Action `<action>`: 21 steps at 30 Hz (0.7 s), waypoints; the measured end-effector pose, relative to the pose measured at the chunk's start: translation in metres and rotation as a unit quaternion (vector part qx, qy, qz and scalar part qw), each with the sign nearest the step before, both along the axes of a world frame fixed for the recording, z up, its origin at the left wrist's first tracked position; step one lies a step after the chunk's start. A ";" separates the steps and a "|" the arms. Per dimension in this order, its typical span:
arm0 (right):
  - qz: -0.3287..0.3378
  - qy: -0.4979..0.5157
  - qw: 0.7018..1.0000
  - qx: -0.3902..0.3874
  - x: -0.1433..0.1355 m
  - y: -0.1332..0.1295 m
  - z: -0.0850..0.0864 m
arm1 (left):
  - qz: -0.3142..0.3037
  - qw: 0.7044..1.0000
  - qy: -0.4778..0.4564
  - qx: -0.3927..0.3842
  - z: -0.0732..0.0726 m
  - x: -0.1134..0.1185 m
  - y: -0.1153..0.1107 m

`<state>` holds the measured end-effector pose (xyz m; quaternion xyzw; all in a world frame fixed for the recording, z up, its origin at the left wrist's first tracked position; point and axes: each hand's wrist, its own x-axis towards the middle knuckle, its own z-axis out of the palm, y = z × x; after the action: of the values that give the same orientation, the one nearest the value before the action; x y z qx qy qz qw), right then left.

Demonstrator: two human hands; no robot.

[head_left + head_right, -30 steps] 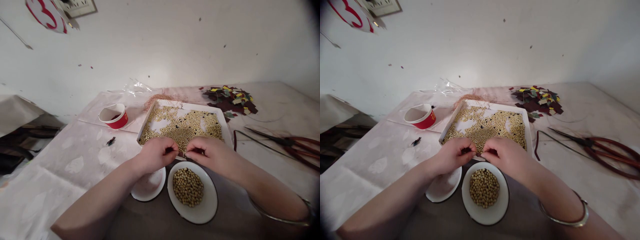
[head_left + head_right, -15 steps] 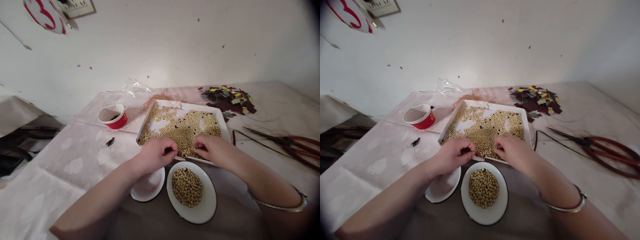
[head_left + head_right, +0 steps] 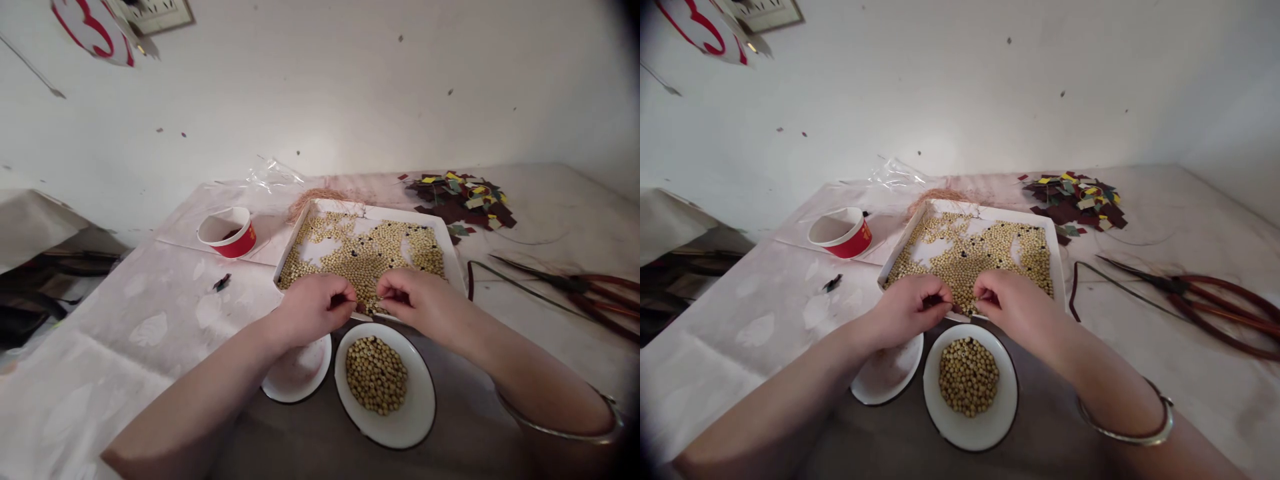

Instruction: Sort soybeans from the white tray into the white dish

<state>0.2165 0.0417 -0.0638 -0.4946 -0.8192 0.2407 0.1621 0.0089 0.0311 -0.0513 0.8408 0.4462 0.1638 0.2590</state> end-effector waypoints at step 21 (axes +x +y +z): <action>0.011 0.084 0.985 0.151 -0.026 -0.027 0.007 | -0.015 0.987 -0.138 -0.081 0.001 -0.002 0.001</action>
<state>0.1902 0.0146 -0.0569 -0.4339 -0.8350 0.1565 0.3001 0.0068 0.0317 -0.0507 0.7929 0.4055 0.2377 0.3878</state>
